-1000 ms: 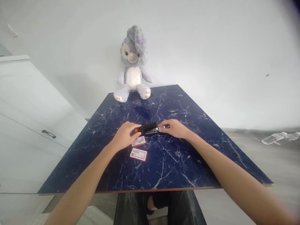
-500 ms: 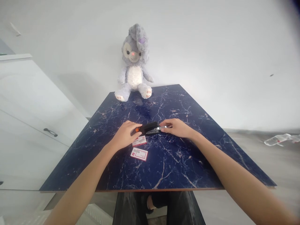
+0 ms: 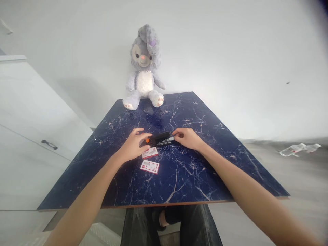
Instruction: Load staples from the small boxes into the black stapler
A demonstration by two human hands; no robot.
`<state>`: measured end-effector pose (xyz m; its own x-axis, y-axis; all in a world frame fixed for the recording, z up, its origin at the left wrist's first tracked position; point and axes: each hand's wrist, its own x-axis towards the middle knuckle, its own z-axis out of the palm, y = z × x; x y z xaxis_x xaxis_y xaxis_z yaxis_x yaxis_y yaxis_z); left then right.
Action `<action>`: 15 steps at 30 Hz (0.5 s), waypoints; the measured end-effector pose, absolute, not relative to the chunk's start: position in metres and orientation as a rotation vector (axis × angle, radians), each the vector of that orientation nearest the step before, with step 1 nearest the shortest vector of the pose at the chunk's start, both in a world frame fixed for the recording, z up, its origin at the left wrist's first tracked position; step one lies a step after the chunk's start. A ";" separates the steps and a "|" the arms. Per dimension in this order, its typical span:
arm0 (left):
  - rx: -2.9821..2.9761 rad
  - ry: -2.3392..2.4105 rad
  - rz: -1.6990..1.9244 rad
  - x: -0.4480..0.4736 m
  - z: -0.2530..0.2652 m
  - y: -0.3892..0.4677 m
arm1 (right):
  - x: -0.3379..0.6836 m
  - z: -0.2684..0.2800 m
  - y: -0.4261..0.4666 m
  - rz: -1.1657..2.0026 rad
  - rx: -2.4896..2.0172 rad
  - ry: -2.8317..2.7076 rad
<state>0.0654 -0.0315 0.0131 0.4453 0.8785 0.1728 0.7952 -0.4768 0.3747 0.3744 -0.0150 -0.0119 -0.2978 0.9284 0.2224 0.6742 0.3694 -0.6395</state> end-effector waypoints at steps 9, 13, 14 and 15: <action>2.449 1.375 0.587 0.065 0.010 -0.028 | 0.355 -0.017 -0.018 0.461 -1.415 -2.032; 2.422 1.380 0.647 0.064 0.009 -0.029 | 0.352 -0.014 -0.016 0.403 -1.490 -2.041; 2.412 1.378 0.645 0.064 0.009 -0.028 | 0.352 -0.014 -0.016 0.391 -1.504 -2.054; 2.404 1.378 0.642 0.064 0.008 -0.028 | 0.351 -0.014 -0.015 0.377 -1.509 -2.074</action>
<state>0.0635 -0.0278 0.0085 0.4410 0.8671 0.2315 0.7349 -0.4970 0.4615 0.3509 -0.0147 -0.0140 -0.2254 0.9388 0.2605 0.7872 0.3330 -0.5191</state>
